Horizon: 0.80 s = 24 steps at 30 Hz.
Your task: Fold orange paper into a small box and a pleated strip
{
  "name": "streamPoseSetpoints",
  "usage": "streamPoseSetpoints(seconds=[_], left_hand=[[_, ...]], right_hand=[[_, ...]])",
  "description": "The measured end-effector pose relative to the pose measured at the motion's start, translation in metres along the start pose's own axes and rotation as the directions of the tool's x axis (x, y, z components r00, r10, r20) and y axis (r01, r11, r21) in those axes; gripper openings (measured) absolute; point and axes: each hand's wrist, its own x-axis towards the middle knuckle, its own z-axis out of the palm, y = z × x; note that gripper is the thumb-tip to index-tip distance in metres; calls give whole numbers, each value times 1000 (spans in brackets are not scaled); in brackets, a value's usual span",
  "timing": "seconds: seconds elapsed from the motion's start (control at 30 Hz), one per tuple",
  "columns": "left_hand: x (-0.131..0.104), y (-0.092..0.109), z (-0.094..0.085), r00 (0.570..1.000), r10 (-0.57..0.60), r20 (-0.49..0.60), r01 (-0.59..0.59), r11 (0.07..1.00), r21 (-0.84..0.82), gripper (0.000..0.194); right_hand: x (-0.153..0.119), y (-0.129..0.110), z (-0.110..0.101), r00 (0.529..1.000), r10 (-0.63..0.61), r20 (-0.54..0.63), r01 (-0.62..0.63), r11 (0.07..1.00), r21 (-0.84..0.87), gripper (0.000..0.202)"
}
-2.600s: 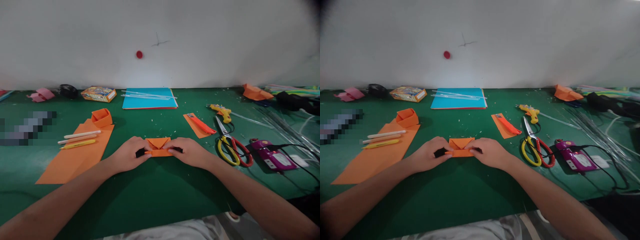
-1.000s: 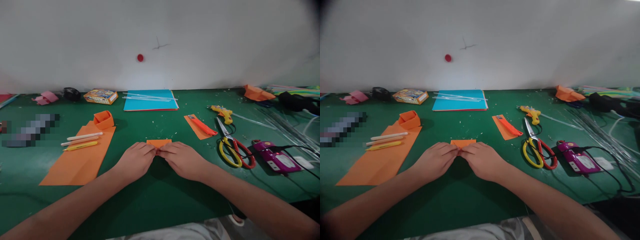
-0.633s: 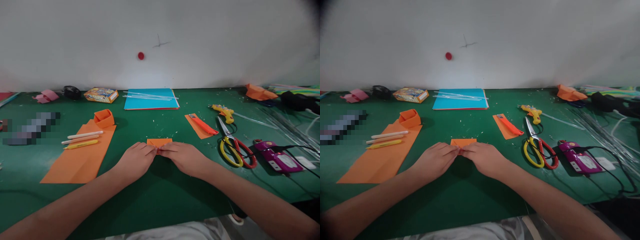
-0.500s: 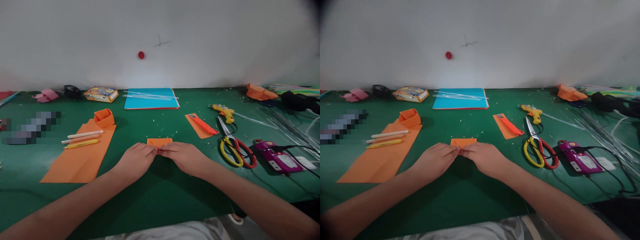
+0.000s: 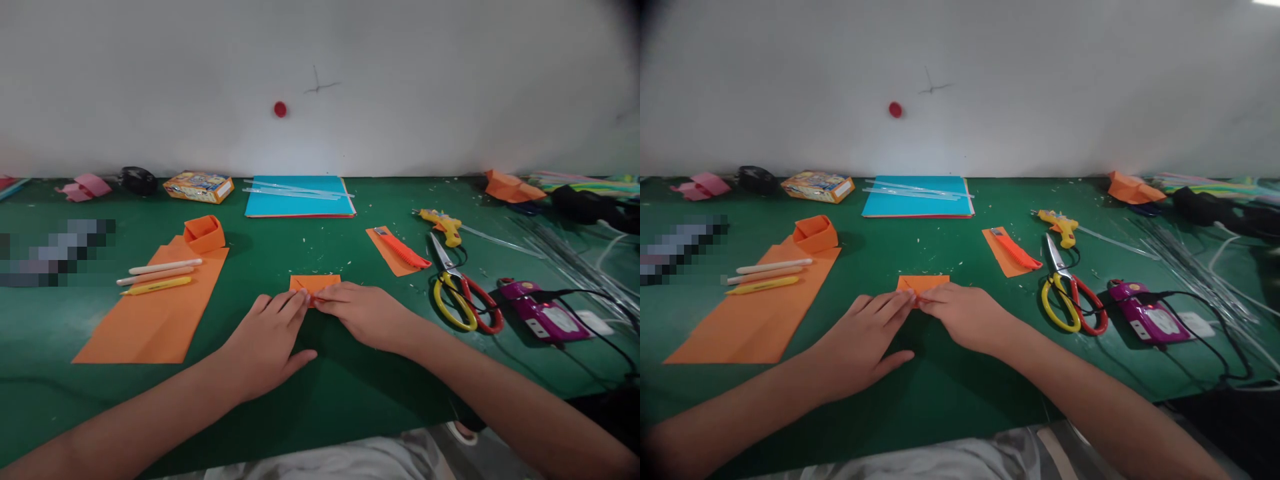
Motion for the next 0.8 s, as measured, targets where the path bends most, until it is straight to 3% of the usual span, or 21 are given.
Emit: streamPoseSetpoints(seconds=[0.13, 0.33, 0.6, 0.8], left_hand=[[-7, -9, -1, 999, 34, 15, -33, 996, -79, 70], [-8, -18, -10, 992, 118, 55, -112, 989, -93, 63], [-9, -16, -3, 997, 82, 3, -81, 992, -99, 60], [-6, -16, -5, 997, 78, -27, -80, 995, -66, 52]], right_hand=[[1, -4, -4, 1000, 2, 15, -2, 1000, -13, 46], [1, -7, -8, 1000, -4, 16, 4, 1000, -12, 44], [1, -11, -7, 999, -37, 24, 38, 998, -49, 43], [1, -20, -22, 1000, 9, 13, -8, 993, -114, 37]])
